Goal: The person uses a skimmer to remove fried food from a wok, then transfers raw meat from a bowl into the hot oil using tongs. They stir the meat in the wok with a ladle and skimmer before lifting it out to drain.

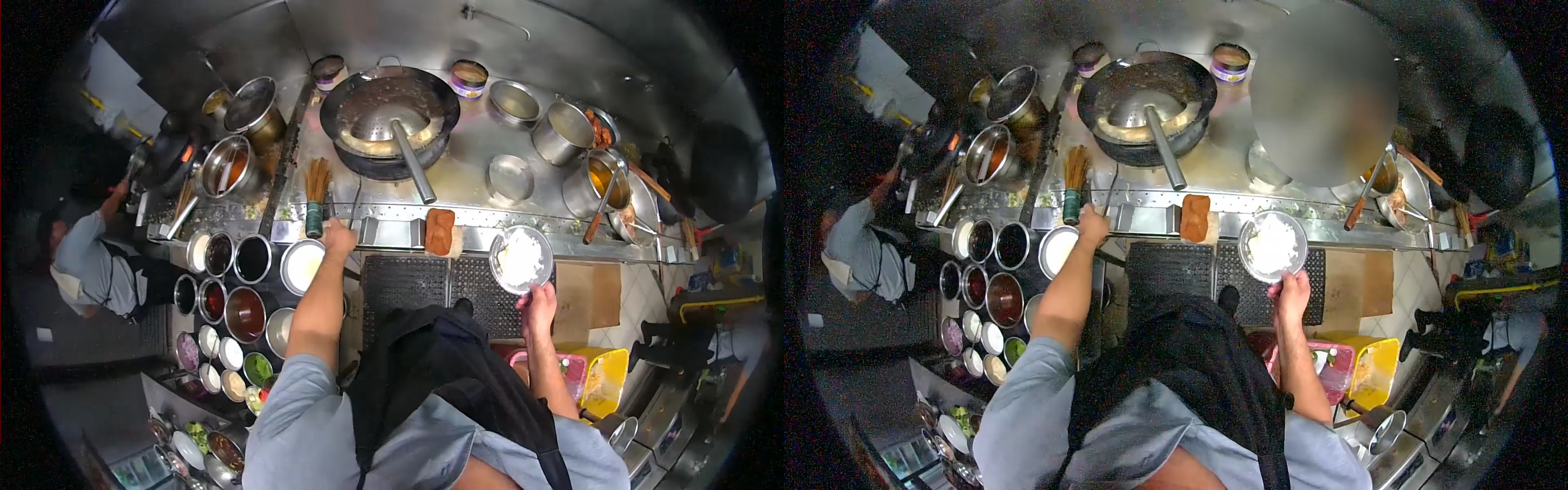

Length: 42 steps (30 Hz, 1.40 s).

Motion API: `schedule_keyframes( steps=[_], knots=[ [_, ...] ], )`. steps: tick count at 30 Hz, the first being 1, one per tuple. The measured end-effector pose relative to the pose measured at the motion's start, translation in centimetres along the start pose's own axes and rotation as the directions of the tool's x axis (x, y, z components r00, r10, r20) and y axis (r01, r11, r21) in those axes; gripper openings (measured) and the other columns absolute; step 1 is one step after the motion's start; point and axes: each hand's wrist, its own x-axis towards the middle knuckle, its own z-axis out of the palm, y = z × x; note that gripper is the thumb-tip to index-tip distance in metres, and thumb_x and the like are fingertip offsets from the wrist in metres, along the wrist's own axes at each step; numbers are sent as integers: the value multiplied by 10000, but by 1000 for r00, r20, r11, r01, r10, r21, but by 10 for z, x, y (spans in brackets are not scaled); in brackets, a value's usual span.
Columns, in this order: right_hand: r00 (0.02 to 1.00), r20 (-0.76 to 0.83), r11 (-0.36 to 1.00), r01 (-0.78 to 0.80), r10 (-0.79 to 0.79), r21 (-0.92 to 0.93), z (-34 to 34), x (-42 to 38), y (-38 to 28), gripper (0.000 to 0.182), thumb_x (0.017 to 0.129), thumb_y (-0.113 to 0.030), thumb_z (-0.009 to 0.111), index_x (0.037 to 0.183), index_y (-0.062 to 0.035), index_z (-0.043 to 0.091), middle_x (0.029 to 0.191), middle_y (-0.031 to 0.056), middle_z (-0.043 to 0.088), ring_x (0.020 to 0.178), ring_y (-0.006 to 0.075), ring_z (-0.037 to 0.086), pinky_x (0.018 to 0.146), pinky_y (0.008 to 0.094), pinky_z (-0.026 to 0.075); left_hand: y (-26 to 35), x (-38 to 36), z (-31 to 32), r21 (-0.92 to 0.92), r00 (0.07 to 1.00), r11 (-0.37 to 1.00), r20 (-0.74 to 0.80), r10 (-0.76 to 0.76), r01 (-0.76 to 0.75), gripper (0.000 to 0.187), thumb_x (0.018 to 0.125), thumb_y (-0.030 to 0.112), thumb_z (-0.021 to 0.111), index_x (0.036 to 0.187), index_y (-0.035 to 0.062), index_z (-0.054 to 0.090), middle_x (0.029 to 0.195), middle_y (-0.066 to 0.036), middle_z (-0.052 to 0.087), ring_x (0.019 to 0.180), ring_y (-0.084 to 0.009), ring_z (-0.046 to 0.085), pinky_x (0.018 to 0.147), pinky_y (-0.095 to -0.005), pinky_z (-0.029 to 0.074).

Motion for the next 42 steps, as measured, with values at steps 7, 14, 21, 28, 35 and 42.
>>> schedule_keyframes(
  steps=[7,14,21,28,35,42],
  knots=[
    [969,239,995,75,-57,-65,17,68,-30,129,899,-73,482,985,-3,548,714,51,579,482,100,497,412,242,400,-5,-54,-8,-486,978,863,-202,41,-137,691,826,246,561,1362,-117,321,1290,-354,473,1194,-460,485,1034,-408,371],
    [936,322,968,200,-144,-151,13,133,-42,163,889,-84,544,781,-61,424,626,37,522,473,121,533,411,260,417,93,-240,-97,-151,927,953,-311,207,-263,559,907,301,631,1288,-77,478,1221,-274,570,1140,-383,557,973,-392,425],
    [895,412,865,336,-170,-372,5,171,-56,148,879,-121,567,786,-36,488,621,43,533,486,127,547,442,285,447,249,-280,-148,461,638,591,-68,767,-662,472,729,168,757,1164,94,589,879,-100,578,813,-316,619,685,-417,499],
    [842,509,771,442,-179,-459,-3,179,-79,160,858,-140,553,775,-21,486,600,68,544,468,149,553,442,313,449,348,-268,-145,622,409,174,258,875,-764,487,696,184,765,1150,114,602,900,-74,583,786,-272,638,676,-391,526],
    [887,452,910,263,-96,-322,-1,188,-62,166,847,-97,548,743,-9,452,582,91,549,472,152,569,411,321,441,378,-262,-153,645,376,88,324,868,-759,356,705,179,735,1044,94,669,856,-68,601,823,-257,646,713,-378,531],
    [904,427,968,112,-6,-224,25,185,-68,96,864,-100,543,795,-51,497,598,41,537,459,112,516,401,275,437,380,-244,-179,666,333,44,314,889,-745,353,712,183,735,1050,103,668,836,-76,591,800,-275,629,701,-384,525]
  ],
)
